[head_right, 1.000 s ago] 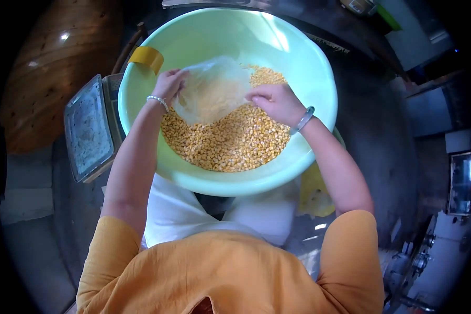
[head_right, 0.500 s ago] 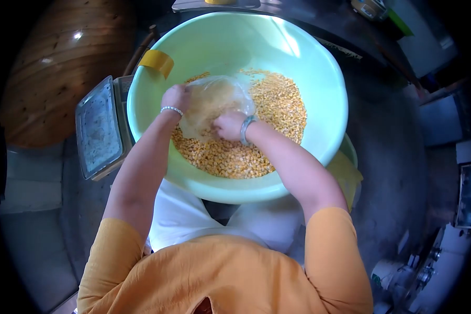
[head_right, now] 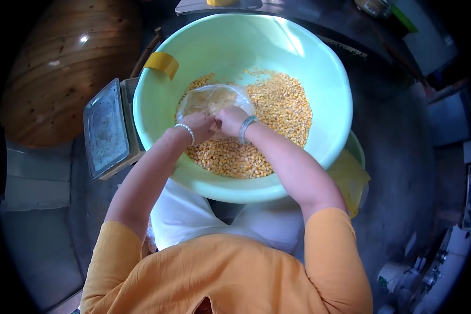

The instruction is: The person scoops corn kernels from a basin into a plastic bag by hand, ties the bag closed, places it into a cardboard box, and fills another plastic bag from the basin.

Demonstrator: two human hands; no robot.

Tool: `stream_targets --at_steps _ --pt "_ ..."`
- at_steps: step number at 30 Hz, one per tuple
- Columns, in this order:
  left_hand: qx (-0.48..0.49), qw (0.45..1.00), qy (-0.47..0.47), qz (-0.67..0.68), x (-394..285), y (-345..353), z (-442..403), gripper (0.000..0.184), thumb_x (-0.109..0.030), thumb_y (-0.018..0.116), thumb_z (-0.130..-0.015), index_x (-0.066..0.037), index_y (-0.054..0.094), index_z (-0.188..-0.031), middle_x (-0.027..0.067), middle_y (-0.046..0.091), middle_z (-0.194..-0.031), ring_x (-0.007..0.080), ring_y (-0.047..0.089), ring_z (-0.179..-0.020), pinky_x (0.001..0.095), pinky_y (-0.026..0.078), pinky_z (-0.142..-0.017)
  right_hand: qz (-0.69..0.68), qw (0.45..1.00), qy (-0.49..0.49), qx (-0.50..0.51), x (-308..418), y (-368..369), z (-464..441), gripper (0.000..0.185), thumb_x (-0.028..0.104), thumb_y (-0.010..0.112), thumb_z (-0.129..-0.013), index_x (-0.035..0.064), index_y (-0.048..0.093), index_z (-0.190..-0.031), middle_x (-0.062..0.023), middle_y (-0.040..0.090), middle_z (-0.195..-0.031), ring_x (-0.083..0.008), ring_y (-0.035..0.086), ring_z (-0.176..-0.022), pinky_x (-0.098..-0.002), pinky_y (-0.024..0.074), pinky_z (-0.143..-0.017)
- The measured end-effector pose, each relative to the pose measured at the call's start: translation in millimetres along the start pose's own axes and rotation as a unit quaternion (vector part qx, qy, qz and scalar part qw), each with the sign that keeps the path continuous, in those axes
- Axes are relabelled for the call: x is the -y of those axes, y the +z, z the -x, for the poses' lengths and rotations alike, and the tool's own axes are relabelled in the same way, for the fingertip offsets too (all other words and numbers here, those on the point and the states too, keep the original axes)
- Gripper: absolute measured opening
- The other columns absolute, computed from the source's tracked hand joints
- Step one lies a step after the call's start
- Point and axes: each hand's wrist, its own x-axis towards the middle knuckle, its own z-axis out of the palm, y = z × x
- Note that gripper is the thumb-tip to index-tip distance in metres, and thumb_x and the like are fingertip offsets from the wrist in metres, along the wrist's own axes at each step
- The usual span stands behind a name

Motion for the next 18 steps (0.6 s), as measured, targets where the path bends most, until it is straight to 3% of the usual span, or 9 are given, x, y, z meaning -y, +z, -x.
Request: stream_targets --at_steps 1,4,7,10,13,14,15,18 --pt "0.066 0.998 0.005 -0.020 1.0 6.5 -1.8 0.046 -0.034 0.055 -0.078 -0.014 0.050 -0.118 0.0169 0.057 -0.108 0.0326 0.055 -0.100 0.0404 0.043 -0.085 -0.062 0.997 -0.006 -0.050 -8.1 5.0 -1.9 0.023 0.006 0.049 -0.073 0.0094 0.063 -0.091 -0.0121 0.062 -0.089 -0.0287 0.058 -0.086 -0.0379 0.0469 -0.076" --pt "0.119 0.991 0.019 -0.060 -4.2 -3.4 5.5 0.055 -0.043 0.053 -0.079 -0.015 0.044 -0.125 0.0172 0.054 -0.115 0.0325 0.052 -0.107 0.0386 0.040 -0.092 0.012 0.994 -0.029 -0.109 -19.0 13.7 -3.9 0.025 0.008 0.049 -0.075 0.0106 0.063 -0.094 -0.0134 0.061 -0.089 -0.0288 0.058 -0.089 -0.0386 0.0468 -0.078" --pt "0.148 0.988 0.013 -0.041 -3.6 5.7 1.6 0.055 -0.043 0.054 -0.078 -0.015 0.045 -0.125 0.0157 0.054 -0.116 0.0320 0.051 -0.108 0.0383 0.039 -0.093 0.105 0.993 -0.015 -0.060 -31.2 26.8 0.3 0.023 0.009 0.052 -0.076 0.0122 0.065 -0.094 -0.0139 0.062 -0.096 -0.0277 0.059 -0.090 -0.0368 0.0471 -0.080" --pt "0.135 0.990 0.034 -0.039 -2.4 5.3 3.5 0.050 -0.039 0.056 -0.077 -0.014 0.049 -0.120 0.0146 0.056 -0.112 0.0317 0.053 -0.104 0.0396 0.041 -0.091 0.068 0.997 0.026 0.006 -28.9 18.0 -1.4 0.026 0.013 0.049 -0.079 0.0129 0.063 -0.102 -0.0153 0.061 -0.092 -0.0291 0.057 -0.091 -0.0392 0.0448 -0.084" --pt "0.022 1.000 -0.003 0.006 -0.7 -9.3 6.9 0.042 -0.033 0.061 -0.073 -0.009 0.058 -0.108 0.0137 0.058 -0.110 0.0288 0.055 -0.102 0.0383 0.043 -0.088 -0.016 0.998 0.058 0.006 -25.4 9.5 -1.4 0.027 0.016 0.048 -0.082 0.0137 0.062 -0.105 -0.0149 0.062 -0.095 -0.0293 0.058 -0.091 -0.0385 0.0443 -0.085" --pt "-0.164 0.987 -0.001 0.003 3.0 -9.8 8.8 0.041 -0.033 0.061 -0.073 -0.008 0.058 -0.105 0.0133 0.059 -0.108 0.0280 0.056 -0.099 0.0379 0.044 -0.084 -0.014 0.999 0.045 -0.006 -24.1 6.0 1.1 0.028 0.017 0.048 -0.082 0.0136 0.061 -0.106 -0.0151 0.061 -0.096 -0.0294 0.058 -0.091 -0.0385 0.0444 -0.085" --pt "-0.343 0.939 0.003 0.001 8.9 -10.2 11.0 0.040 -0.033 0.061 -0.073 -0.006 0.058 -0.102 0.0129 0.060 -0.105 0.0273 0.057 -0.097 0.0374 0.045 -0.081 -0.013 0.999 0.033 -0.019 -23.0 2.4 4.9 0.028 0.017 0.048 -0.082 0.0135 0.061 -0.107 -0.0153 0.061 -0.097 -0.0295 0.058 -0.091 -0.0385 0.0444 -0.085" --pt "-0.447 0.879 -0.157 -0.057 21.2 -18.7 20.5 0.037 -0.031 0.061 -0.073 -0.007 0.057 -0.101 0.0120 0.062 -0.102 0.0256 0.059 -0.095 0.0353 0.046 -0.080 0.006 0.999 0.009 -0.044 -22.8 -5.1 8.7 0.021 0.015 0.049 -0.083 0.0108 0.064 -0.097 -0.0143 0.063 -0.091 -0.0271 0.060 -0.085 -0.0370 0.0467 -0.080"
